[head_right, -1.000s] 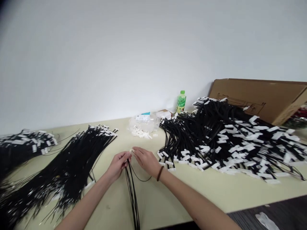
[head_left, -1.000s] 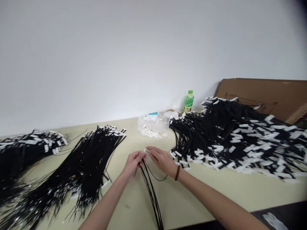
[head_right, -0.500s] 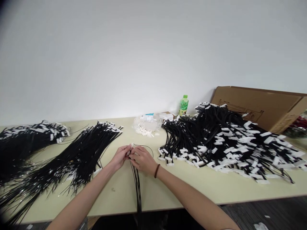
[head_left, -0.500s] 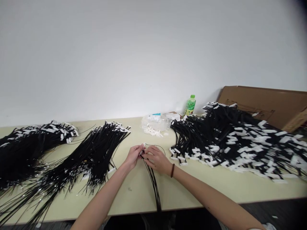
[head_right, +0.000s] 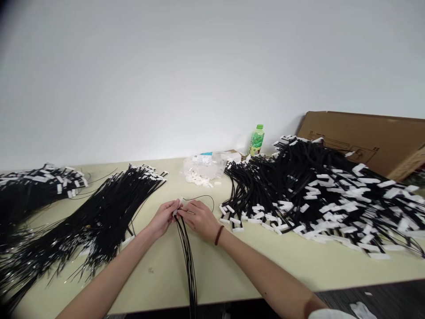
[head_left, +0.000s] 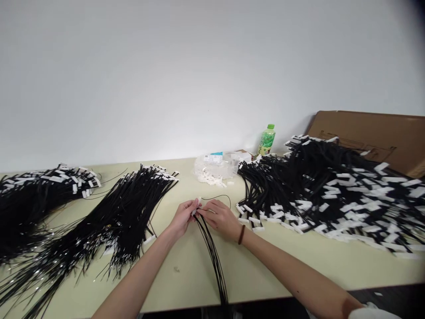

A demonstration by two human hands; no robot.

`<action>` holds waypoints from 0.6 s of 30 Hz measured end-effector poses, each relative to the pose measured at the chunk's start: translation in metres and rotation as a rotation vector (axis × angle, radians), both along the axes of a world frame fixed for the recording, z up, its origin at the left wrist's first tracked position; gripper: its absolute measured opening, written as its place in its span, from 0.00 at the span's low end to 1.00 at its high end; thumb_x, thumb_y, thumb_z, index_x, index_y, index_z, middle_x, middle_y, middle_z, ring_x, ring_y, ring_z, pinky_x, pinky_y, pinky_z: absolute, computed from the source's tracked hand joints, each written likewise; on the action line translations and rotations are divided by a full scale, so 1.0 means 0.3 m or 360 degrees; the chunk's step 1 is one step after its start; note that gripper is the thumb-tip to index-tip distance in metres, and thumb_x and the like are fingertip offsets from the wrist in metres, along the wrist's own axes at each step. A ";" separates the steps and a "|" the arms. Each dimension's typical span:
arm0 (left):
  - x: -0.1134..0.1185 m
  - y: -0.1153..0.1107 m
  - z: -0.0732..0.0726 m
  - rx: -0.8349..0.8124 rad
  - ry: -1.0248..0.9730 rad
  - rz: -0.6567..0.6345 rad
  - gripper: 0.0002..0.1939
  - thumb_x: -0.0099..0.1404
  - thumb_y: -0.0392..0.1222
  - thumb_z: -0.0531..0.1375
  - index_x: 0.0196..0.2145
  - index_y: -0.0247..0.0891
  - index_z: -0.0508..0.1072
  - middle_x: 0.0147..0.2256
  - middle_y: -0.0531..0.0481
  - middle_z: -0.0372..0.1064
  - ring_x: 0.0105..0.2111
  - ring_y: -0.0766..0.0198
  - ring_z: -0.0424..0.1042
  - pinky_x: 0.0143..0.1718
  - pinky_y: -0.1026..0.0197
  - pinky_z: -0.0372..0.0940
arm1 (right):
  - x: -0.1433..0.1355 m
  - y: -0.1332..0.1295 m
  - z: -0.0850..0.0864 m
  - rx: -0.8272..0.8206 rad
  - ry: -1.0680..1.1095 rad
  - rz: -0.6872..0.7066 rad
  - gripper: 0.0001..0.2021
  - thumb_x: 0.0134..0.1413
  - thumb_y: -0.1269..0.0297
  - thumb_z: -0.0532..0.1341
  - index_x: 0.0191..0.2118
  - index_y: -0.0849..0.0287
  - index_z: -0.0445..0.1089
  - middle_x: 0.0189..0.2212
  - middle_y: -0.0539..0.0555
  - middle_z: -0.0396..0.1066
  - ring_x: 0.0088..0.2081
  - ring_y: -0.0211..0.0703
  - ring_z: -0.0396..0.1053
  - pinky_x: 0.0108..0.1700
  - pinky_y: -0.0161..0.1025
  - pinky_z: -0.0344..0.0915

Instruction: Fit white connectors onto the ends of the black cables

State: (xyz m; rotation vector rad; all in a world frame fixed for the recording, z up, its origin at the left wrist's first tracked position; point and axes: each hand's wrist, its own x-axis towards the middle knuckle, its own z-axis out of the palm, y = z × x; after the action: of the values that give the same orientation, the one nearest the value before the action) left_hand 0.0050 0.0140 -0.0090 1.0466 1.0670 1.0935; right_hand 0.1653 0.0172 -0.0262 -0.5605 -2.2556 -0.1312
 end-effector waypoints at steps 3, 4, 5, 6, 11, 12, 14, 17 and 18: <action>0.000 -0.001 0.005 -0.0025 -0.0019 -0.0020 0.20 0.50 0.55 0.61 0.26 0.32 0.69 0.19 0.55 0.60 0.18 0.73 0.56 0.16 0.68 0.45 | -0.001 -0.003 0.010 0.0058 -0.0077 -0.0024 0.10 0.58 0.72 0.52 0.44 0.60 0.65 0.34 0.54 0.67 0.38 0.43 0.61 0.41 0.41 0.62; 0.001 -0.002 0.007 -0.0034 -0.0017 -0.0027 0.20 0.50 0.55 0.61 0.26 0.32 0.69 0.19 0.55 0.60 0.18 0.73 0.56 0.16 0.68 0.44 | -0.001 -0.004 0.014 0.0075 -0.0097 -0.0041 0.10 0.58 0.72 0.52 0.43 0.60 0.65 0.33 0.55 0.67 0.39 0.43 0.61 0.41 0.41 0.62; 0.001 -0.003 0.009 -0.0041 -0.0011 -0.0032 0.20 0.50 0.55 0.61 0.25 0.32 0.69 0.19 0.55 0.59 0.18 0.73 0.56 0.16 0.68 0.43 | -0.001 -0.004 0.017 0.0090 -0.0115 -0.0055 0.09 0.58 0.72 0.51 0.43 0.60 0.66 0.33 0.55 0.67 0.39 0.43 0.61 0.41 0.41 0.62; 0.002 -0.003 0.011 -0.0045 -0.0004 -0.0032 0.20 0.50 0.55 0.61 0.25 0.32 0.68 0.19 0.55 0.59 0.18 0.73 0.56 0.16 0.68 0.42 | -0.001 -0.004 0.019 0.0103 -0.0129 -0.0063 0.09 0.58 0.72 0.51 0.42 0.60 0.66 0.32 0.55 0.67 0.39 0.43 0.61 0.41 0.41 0.62; 0.004 -0.005 0.013 -0.0038 0.0023 -0.0052 0.21 0.49 0.56 0.61 0.25 0.33 0.68 0.19 0.56 0.58 0.17 0.73 0.55 0.15 0.67 0.41 | 0.001 0.004 0.023 0.0137 -0.0198 -0.0081 0.08 0.58 0.72 0.51 0.41 0.59 0.66 0.32 0.55 0.67 0.38 0.42 0.61 0.40 0.40 0.62; 0.005 -0.005 0.012 -0.0037 0.0036 -0.0063 0.21 0.49 0.57 0.61 0.25 0.33 0.68 0.19 0.56 0.58 0.17 0.73 0.55 0.15 0.67 0.40 | 0.002 0.007 0.022 0.0152 -0.0212 -0.0086 0.08 0.58 0.72 0.52 0.41 0.59 0.66 0.33 0.55 0.67 0.38 0.42 0.62 0.40 0.40 0.63; 0.006 -0.005 0.009 -0.0038 0.0077 -0.0082 0.22 0.49 0.58 0.61 0.25 0.33 0.67 0.19 0.56 0.57 0.17 0.73 0.54 0.15 0.67 0.40 | 0.006 0.014 0.022 0.0199 -0.0239 -0.0082 0.08 0.59 0.72 0.51 0.41 0.59 0.66 0.33 0.55 0.67 0.39 0.42 0.62 0.39 0.39 0.63; 0.006 -0.005 0.005 -0.0039 0.0131 -0.0126 0.22 0.48 0.59 0.60 0.26 0.33 0.67 0.19 0.57 0.56 0.17 0.73 0.54 0.15 0.67 0.41 | 0.013 0.024 0.024 0.0326 -0.0260 -0.0040 0.08 0.60 0.72 0.51 0.40 0.60 0.66 0.35 0.55 0.67 0.41 0.42 0.62 0.39 0.39 0.64; 0.006 -0.004 0.005 -0.0041 0.0140 -0.0145 0.23 0.49 0.59 0.60 0.25 0.33 0.66 0.18 0.57 0.55 0.17 0.73 0.54 0.15 0.68 0.41 | 0.016 0.027 0.025 0.0373 -0.0271 -0.0014 0.08 0.60 0.72 0.50 0.41 0.61 0.66 0.35 0.55 0.68 0.42 0.42 0.62 0.39 0.39 0.64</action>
State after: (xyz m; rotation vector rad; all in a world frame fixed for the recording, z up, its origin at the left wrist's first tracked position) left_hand 0.0068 0.0127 -0.0076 1.1205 1.0901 0.9656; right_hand 0.1701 0.0252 -0.0188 -0.4474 -2.3591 -0.4564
